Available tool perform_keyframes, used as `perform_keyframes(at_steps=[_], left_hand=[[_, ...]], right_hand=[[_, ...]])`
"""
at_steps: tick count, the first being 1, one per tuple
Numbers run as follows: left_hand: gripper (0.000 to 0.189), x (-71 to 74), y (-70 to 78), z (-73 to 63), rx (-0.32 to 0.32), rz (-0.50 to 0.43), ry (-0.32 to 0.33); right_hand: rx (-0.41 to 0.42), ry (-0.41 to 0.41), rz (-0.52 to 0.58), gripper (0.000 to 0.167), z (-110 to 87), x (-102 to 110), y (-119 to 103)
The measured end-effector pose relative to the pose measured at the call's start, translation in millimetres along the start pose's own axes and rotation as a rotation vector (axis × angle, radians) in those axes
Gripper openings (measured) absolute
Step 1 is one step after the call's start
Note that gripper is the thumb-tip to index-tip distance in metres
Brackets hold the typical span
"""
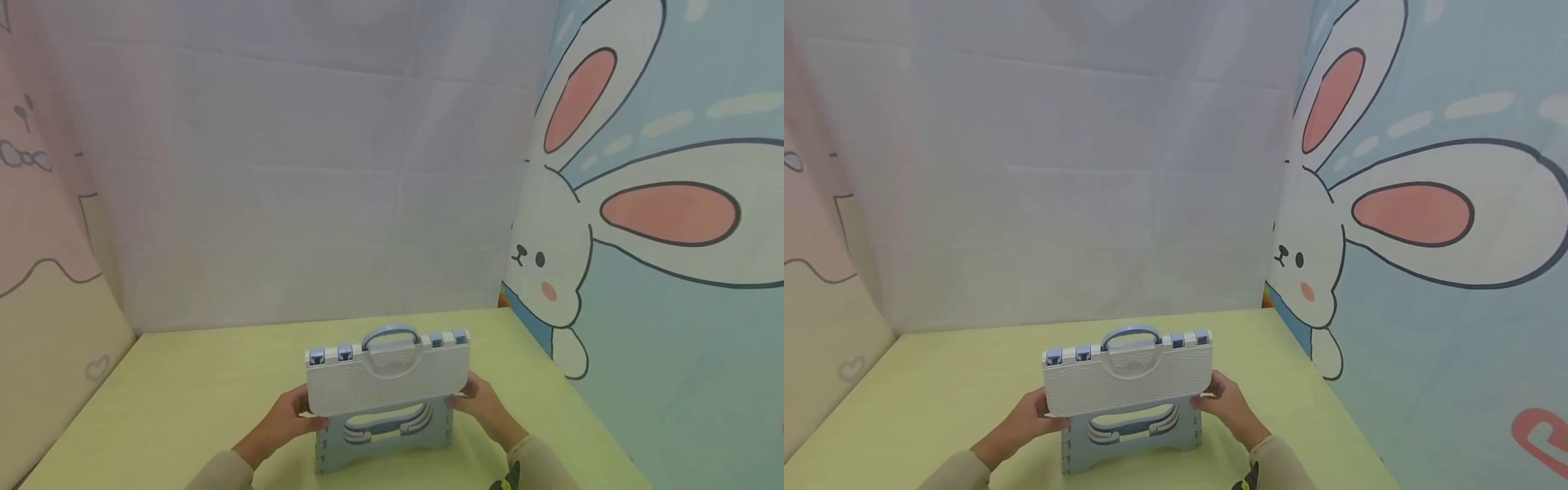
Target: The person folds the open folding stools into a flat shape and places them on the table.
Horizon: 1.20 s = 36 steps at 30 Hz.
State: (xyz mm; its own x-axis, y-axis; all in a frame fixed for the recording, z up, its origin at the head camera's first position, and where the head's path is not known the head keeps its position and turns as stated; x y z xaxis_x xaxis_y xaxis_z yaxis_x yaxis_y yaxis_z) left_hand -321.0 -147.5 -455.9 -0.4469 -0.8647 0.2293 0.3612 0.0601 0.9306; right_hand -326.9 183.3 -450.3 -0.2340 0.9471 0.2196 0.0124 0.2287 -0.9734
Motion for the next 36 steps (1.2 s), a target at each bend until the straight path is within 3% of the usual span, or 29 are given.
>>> perform_keyframes(at_steps=[22, 36], left_hand=[[0.057, 0.0, 1.6, 0.0, -0.014, -0.008, -0.007], [0.053, -0.8, 0.6, -1.0, 0.004, -0.050, -0.007]], right_hand=[[0.020, -0.032, 0.013, 0.058, 0.0, -1.5, -1.0], [0.043, 0.003, -0.022, 0.055, -0.1, -1.5, -2.4]])
Point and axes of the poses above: each hand's wrist, its own z-axis towards the middle knuckle, its own x-axis out of the back of the hand, y = z × x, the point moved 6 cm from there along z, towards the middle knuckle, and after that the axes turned 11 degrees about -x, right-handed, at the moved point
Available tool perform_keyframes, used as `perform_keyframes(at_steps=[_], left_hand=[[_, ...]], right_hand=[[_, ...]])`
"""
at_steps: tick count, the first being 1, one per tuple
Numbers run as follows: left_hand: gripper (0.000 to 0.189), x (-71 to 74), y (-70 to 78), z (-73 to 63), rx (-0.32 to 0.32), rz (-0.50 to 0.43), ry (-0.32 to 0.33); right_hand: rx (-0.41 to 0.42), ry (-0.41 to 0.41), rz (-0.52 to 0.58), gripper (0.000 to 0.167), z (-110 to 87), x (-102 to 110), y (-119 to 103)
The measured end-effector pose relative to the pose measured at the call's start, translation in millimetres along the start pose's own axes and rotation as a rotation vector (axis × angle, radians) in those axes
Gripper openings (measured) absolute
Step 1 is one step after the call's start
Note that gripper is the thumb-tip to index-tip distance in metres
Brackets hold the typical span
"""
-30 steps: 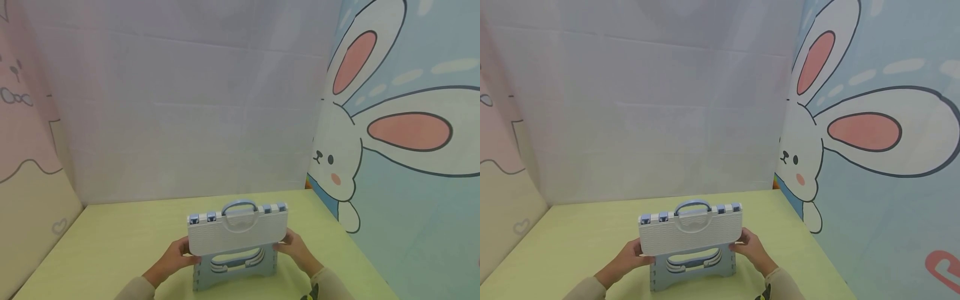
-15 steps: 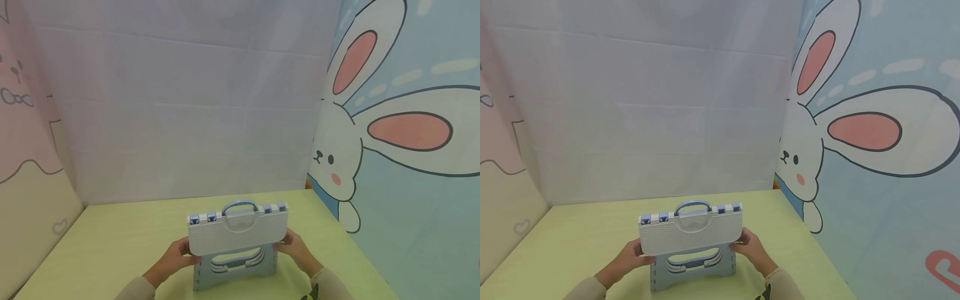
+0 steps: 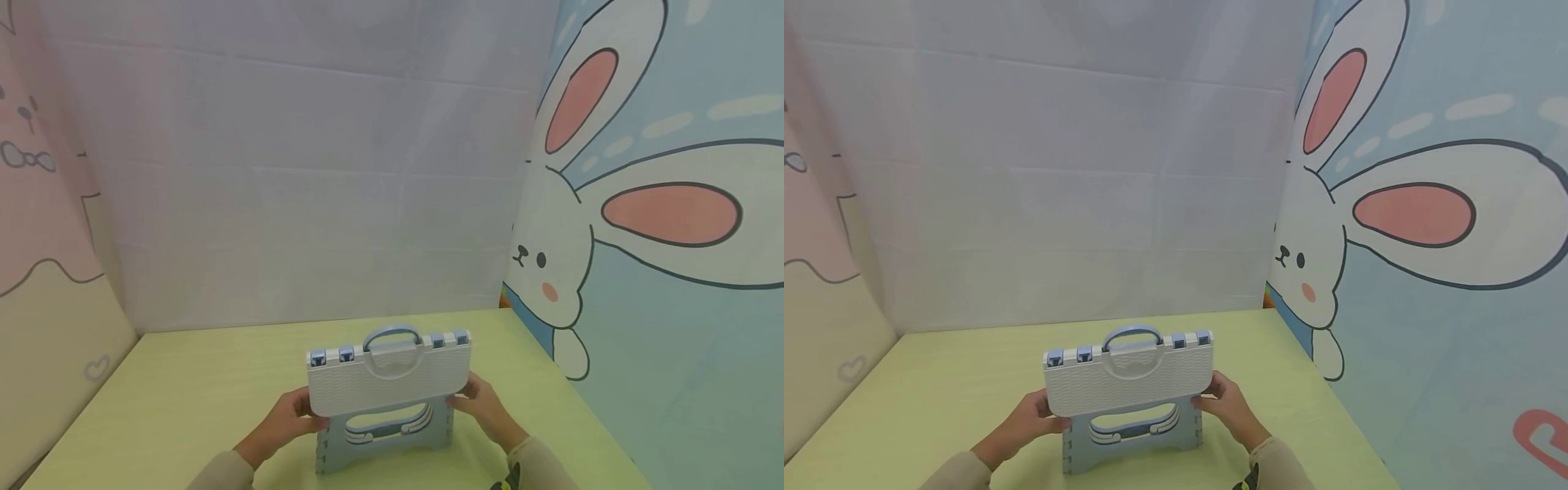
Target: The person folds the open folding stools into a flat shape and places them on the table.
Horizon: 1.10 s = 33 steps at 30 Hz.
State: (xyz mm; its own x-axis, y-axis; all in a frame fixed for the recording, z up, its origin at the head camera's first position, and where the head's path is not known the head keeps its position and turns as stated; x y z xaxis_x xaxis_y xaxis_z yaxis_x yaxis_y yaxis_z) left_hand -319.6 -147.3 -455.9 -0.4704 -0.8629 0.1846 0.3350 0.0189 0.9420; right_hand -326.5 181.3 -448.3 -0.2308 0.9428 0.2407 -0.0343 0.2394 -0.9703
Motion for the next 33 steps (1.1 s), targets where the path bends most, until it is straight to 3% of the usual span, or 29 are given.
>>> perform_keyframes(at_steps=[10, 16, 33], left_hand=[[0.052, -1.1, -0.7, 0.3, -0.012, -0.023, -0.008], [0.053, -1.9, -3.0, -0.1, 0.017, -0.037, 0.001], [0.053, -1.6, -0.4, -1.8, 0.026, -0.022, 0.014]], right_hand=[[0.013, -0.012, 0.019, 0.053, 1.0, 0.5, 0.5], [0.025, -0.010, -0.001, 0.051, 1.5, 1.3, 0.8], [-0.019, 0.008, -0.015, 0.054, 3.0, 0.8, 4.3]])
Point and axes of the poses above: each hand's wrist, its own z-axis towards the middle knuckle, its own x-axis out of the back of the hand, y = z × x, the point moved 6 cm from there along z, towards the middle knuckle, and after that the axes turned 11 degrees about -x, right-handed, at the moved point
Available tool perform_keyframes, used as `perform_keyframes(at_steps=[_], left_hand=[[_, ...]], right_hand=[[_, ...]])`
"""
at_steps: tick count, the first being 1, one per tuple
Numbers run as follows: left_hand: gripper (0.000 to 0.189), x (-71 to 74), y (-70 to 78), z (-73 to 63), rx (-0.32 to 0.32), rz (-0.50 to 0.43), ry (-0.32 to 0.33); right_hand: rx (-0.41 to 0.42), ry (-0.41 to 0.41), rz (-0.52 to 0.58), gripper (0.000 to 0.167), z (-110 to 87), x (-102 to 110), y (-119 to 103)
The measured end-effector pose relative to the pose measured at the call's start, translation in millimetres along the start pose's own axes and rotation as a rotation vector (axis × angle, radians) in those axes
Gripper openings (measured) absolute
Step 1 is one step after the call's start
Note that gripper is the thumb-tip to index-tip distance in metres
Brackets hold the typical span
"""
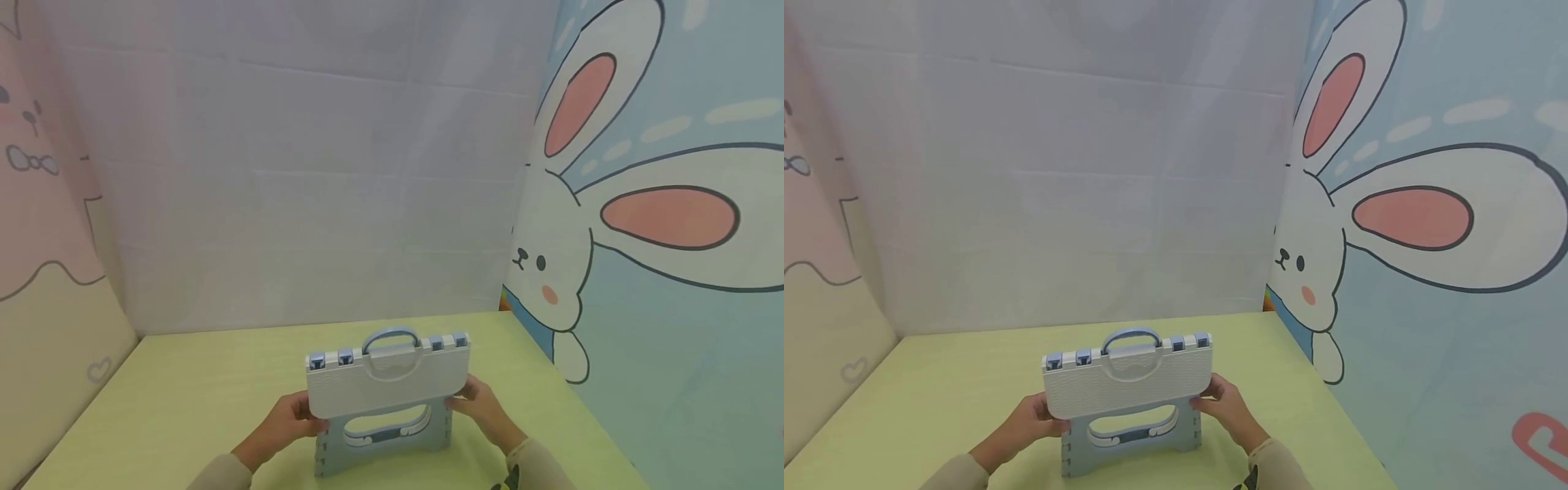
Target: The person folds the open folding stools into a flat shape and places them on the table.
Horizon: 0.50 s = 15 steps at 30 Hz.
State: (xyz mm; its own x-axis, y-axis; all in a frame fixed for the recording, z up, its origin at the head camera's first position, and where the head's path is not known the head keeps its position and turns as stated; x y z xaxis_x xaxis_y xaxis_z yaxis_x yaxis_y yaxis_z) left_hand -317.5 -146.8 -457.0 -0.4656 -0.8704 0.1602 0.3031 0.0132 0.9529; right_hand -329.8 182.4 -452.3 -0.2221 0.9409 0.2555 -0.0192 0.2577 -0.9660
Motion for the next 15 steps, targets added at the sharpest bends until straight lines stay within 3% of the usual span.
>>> perform_keyframes(at_steps=[15], left_hand=[[0.045, -1.3, 0.4, -1.4, 0.000, -0.001, 0.004]], right_hand=[[0.001, 0.001, -0.041, 0.041, 0.2, -0.3, 1.0]])
Point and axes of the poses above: each hand's wrist, its own z-axis towards the middle knuckle, its own x-axis out of the back of the hand, y = z × x, the point moved 6 cm from there along z, towards the middle knuckle, and after that the axes turned 11 degrees about -x, right-handed, at the moved point
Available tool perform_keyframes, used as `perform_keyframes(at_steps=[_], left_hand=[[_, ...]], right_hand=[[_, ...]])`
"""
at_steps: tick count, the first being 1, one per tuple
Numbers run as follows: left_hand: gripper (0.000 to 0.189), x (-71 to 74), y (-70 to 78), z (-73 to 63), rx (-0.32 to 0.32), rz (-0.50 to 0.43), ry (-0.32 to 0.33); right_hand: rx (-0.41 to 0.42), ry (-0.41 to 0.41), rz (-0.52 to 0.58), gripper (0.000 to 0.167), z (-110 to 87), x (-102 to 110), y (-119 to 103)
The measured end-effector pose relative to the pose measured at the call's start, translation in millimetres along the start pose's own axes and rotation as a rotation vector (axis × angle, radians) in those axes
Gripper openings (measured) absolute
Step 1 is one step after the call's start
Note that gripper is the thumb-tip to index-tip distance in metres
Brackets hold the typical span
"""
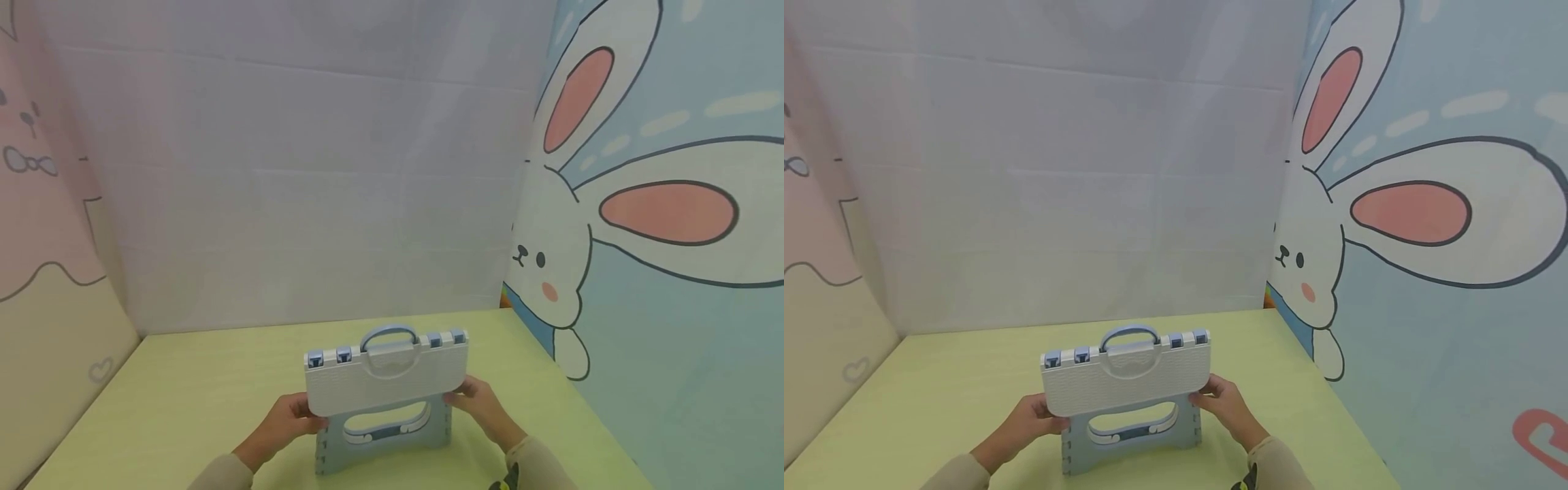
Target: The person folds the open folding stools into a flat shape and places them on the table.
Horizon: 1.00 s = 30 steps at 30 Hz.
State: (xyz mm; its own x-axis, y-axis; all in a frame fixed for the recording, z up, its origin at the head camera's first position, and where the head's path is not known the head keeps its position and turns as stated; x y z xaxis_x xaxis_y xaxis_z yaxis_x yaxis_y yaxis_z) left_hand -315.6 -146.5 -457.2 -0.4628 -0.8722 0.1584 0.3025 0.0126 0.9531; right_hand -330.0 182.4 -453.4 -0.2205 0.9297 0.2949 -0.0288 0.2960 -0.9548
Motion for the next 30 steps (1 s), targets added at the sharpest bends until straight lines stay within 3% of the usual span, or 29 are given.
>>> perform_keyframes(at_steps=[6, 15, 30], left_hand=[[0.041, 0.6, -1.1, -0.2, -0.006, 0.015, 0.005], [0.039, 0.3, 1.8, 0.9, -0.058, 0.004, -0.030], [0.036, 5.9, 1.2, 1.4, -0.065, 0.008, -0.018]], right_hand=[[-0.028, 0.029, -0.018, 0.041, -0.7, -1, -3], [0.075, 0.032, -0.067, 0.051, 2.5, -12, -8], [0.042, 0.043, -0.049, 0.050, 3.7, -15, -15]])
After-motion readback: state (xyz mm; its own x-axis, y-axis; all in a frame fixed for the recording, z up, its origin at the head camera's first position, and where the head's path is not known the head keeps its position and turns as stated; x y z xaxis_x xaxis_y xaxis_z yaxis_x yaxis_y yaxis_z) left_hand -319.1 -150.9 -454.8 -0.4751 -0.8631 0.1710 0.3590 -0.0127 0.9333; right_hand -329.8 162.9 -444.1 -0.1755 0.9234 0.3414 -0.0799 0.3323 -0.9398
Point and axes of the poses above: each hand's wrist, its own z-axis towards the middle knuckle, its own x-axis out of the back of the hand, y = z × x, the point moved 6 cm from there along z, towards the middle knuckle, and after that the axes turned 11 degrees about -x, right-handed, at the moved point
